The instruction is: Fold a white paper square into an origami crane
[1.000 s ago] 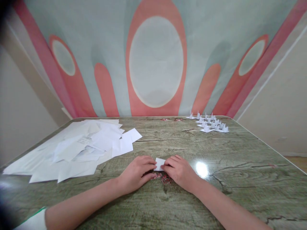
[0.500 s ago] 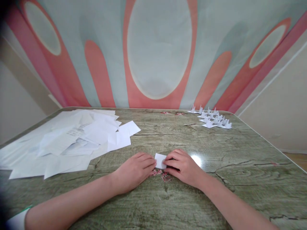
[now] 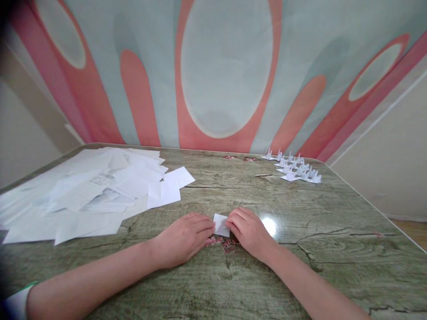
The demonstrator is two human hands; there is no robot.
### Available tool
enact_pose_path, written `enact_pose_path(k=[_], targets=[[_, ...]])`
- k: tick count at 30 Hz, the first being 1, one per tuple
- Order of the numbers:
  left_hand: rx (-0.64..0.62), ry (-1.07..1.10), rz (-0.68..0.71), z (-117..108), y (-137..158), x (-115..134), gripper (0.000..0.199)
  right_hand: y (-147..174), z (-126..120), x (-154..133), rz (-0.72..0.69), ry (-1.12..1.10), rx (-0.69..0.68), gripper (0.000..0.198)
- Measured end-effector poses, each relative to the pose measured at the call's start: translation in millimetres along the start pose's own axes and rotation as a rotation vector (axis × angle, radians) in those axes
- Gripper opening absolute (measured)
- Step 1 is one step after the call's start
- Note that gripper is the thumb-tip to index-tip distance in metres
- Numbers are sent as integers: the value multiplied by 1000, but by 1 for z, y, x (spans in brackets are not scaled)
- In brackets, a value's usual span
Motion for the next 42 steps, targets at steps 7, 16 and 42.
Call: enact_pose_path(k=[7,16,42], targets=[[5,28,-21,2,0,-1,23,-2,3,2,20,-46,-24,14],[-50,-40,-19,-1,-1,9,27,-3,2,0,18,-76,13,14],[-65,-96,-15,8,1,9,46,-2,1,10,135,-252,1,11]])
Point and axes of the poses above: each hand's wrist, its own y-axis away from the middle knuckle, its own z-axis out of the palm, x = y × z, the point moved 7 cm from there along -y, towards the middle knuckle, and after that the axes turned 7 degrees about z, right-handed, at the moved point
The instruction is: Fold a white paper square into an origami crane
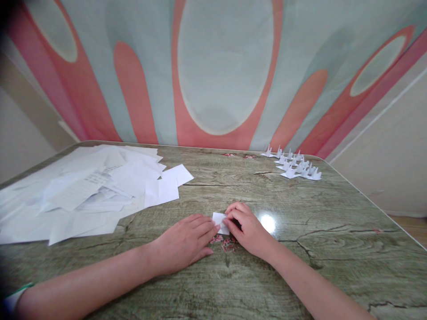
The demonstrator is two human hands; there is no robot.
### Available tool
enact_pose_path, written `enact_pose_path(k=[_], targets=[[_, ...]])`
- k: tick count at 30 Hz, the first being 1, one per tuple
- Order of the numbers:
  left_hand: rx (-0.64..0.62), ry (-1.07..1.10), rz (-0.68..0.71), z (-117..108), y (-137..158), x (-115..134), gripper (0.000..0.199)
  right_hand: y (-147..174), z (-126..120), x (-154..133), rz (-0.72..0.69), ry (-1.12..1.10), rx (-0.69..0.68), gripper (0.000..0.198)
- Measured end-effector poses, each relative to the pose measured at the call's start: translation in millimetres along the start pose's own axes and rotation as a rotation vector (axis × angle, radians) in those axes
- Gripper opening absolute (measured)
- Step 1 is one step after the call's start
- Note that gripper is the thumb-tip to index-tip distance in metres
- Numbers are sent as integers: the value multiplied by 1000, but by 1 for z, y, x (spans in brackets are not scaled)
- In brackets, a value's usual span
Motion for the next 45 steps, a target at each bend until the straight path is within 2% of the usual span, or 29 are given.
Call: enact_pose_path(k=[9,45], targets=[[-17,-17,0,3,1,2,44,-1,1,3,56,26,19,9],[-72,12,-29,0,-5,2,37,-3,2,-4,60,70,38,9]])
Point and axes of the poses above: each hand's wrist, its own y-axis away from the middle knuckle, its own z-axis out of the palm, x = y × z, the point moved 7 cm from there along -y, towards the middle knuckle, and after that the axes turned 7 degrees about z, right-handed, at the moved point
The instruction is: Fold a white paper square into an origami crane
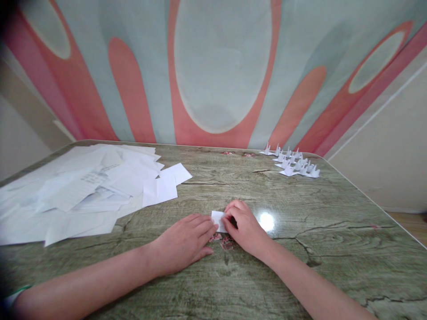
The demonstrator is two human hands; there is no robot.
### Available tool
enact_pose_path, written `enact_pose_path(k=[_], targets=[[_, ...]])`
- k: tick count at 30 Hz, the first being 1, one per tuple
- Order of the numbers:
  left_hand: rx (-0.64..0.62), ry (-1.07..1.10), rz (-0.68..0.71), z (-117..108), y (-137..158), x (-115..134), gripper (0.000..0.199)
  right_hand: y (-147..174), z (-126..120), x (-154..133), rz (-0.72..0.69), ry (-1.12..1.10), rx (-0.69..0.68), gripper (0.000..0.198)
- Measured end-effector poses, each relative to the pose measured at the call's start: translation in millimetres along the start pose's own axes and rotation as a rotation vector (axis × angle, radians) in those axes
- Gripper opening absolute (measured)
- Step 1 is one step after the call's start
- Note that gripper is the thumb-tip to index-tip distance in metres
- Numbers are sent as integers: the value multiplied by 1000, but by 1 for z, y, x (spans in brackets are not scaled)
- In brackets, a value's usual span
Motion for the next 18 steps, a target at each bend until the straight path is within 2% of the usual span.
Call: enact_pose_path(k=[11,18], targets=[[3,13,-10,1,1,0,43,1,2,2,-3,5,17,9],[-3,4,3,2,0,1,37,1,3,2,-11,13,27,10]])
Point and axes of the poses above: each hand's wrist, its own y-axis away from the middle knuckle, its own z-axis out of the palm, x = y × z, the point moved 7 cm from there along -y, towards the middle knuckle, and after that the axes turned 7 degrees about z, right-handed, at the moved point
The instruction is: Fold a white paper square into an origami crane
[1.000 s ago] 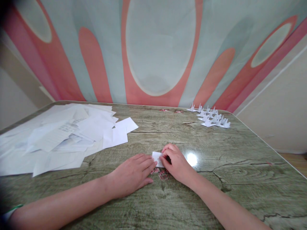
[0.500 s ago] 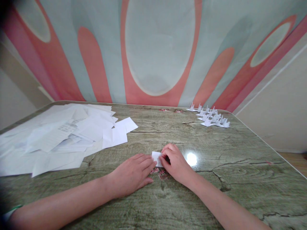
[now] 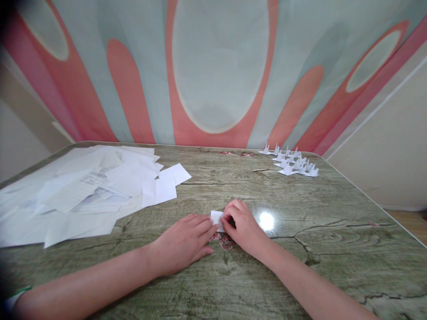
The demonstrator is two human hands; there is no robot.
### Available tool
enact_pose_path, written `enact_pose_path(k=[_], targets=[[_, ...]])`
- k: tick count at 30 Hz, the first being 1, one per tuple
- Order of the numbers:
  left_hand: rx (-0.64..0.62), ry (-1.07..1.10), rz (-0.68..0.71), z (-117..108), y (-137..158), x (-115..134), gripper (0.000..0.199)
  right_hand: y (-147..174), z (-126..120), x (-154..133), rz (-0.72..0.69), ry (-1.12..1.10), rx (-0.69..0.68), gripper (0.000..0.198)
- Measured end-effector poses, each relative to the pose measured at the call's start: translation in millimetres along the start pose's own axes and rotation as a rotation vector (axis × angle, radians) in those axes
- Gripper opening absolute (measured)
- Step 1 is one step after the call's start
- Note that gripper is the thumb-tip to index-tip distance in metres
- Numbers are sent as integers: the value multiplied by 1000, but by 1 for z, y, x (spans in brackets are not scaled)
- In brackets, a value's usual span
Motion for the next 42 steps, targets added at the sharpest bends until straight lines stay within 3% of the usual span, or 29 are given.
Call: enact_pose_path(k=[19,26,42], targets=[[16,-30,-22,0,-2,1,38,2,-7,15,132,-143,5,5],[9,-32,-27,-2,-2,1,39,3,-6,9,84,-67,4,16],[12,-25,-35,1,-1,2,39,4,-8,11,100,-124,-82,3]])
Point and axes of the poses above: each hand's wrist, its own y-axis away from the middle knuckle, its own z-axis out of the palm, x = y × z, the point moved 7 cm from there along -y, towards the middle knuckle, and after that the axes turned 7 degrees about z, right-handed, at the moved point
